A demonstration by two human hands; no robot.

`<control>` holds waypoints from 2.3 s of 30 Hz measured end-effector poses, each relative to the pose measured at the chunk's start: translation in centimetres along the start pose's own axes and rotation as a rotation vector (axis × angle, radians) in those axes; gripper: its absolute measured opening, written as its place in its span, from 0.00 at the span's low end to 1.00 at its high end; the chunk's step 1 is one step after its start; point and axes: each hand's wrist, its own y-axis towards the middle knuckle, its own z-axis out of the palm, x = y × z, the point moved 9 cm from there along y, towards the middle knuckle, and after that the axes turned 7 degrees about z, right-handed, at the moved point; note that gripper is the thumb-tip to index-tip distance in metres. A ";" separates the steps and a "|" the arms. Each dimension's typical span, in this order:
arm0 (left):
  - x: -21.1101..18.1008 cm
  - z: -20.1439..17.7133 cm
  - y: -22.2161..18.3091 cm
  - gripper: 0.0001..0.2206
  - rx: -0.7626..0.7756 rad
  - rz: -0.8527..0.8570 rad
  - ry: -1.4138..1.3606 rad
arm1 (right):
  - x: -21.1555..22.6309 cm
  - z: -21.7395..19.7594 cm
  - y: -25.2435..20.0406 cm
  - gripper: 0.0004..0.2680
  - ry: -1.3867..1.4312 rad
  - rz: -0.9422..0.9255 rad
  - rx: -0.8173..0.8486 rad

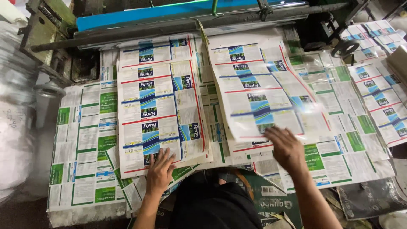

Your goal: The person repeatedly picks up printed paper sheets from a conveyor and stacks them into two neat piles on the table. The hands work continuously, aligning each sheet before placing it down.

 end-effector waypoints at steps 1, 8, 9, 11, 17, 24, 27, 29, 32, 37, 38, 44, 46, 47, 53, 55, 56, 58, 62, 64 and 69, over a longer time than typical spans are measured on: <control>0.0 0.3 -0.1 0.20 -0.004 0.003 0.001 | -0.5 1.8 -1.0 0.10 -0.001 -0.001 -0.005; -0.3 -0.6 -0.4 0.16 -0.184 -0.006 0.052 | -1.8 8.8 -2.7 0.14 0.002 0.027 0.097; -0.4 -0.8 -0.2 0.16 -0.191 -0.006 0.058 | -1.5 8.5 -2.1 0.13 0.012 0.027 0.087; -0.7 -1.1 -0.1 0.16 -0.200 0.001 0.063 | -1.1 8.0 -0.4 0.13 0.032 0.017 0.071; -1.2 -1.9 0.1 0.16 -0.238 0.007 0.062 | -2.2 10.8 4.2 0.14 0.072 -0.047 0.027; -0.7 -1.5 -0.1 0.14 -0.240 0.013 0.052 | -3.7 14.5 9.1 0.15 0.093 -0.011 0.048; -0.5 -1.6 0.1 0.11 -0.232 -0.022 0.037 | -3.9 14.8 9.5 0.17 0.053 0.028 0.012; -0.8 -3.0 1.3 0.09 -0.246 -0.008 0.066 | -4.4 14.5 9.5 0.18 0.042 0.043 -0.015; 0.7 -4.3 3.0 0.04 -0.130 -0.129 0.030 | -4.8 14.7 8.9 0.18 0.042 0.077 -0.040; -1.4 -11.1 9.6 0.03 0.025 -0.153 0.082 | -4.6 14.2 8.9 0.16 0.061 0.117 -0.041; -3.1 -13.9 10.9 0.03 -0.050 -0.080 0.152 | -4.6 14.0 8.9 0.15 0.064 0.123 -0.047; -7.2 -13.8 8.0 0.04 -0.282 0.125 0.190 | -4.5 13.0 8.8 0.13 0.069 0.129 -0.089; -5.6 -9.2 5.9 0.04 -0.242 0.098 0.149 | -4.5 12.8 9.1 0.14 0.080 0.144 -0.102; -5.1 -6.9 5.0 0.06 -0.236 0.140 0.147 | -4.4 12.8 9.4 0.14 0.072 0.145 -0.103; -1.6 -0.9 3.8 0.14 -0.205 0.100 0.020 | -4.0 13.2 9.1 0.12 0.031 0.125 -0.089; -0.8 -0.3 5.0 0.15 -0.221 0.098 0.008 | -4.0 12.8 9.2 0.12 0.013 0.110 -0.090; -0.6 -0.4 5.7 0.15 -0.232 0.119 0.037 | -3.8 12.8 9.2 0.11 0.008 0.099 -0.061; 0.0 -0.6 7.4 0.16 -0.247 0.139 0.066 | -3.7 12.7 8.8 0.11 0.002 0.086 -0.033; 2.9 1.3 11.0 0.13 -0.218 0.184 0.076 | -4.2 13.6 6.3 0.08 0.034 0.089 0.094; 4.3 2.0 12.7 0.11 -0.229 0.214 0.094 | -4.6 13.7 4.3 0.06 0.041 0.101 0.134; 5.8 1.5 17.0 0.12 -0.154 0.235 0.028 | -4.5 11.8 -0.3 0.13 0.047 0.127 0.305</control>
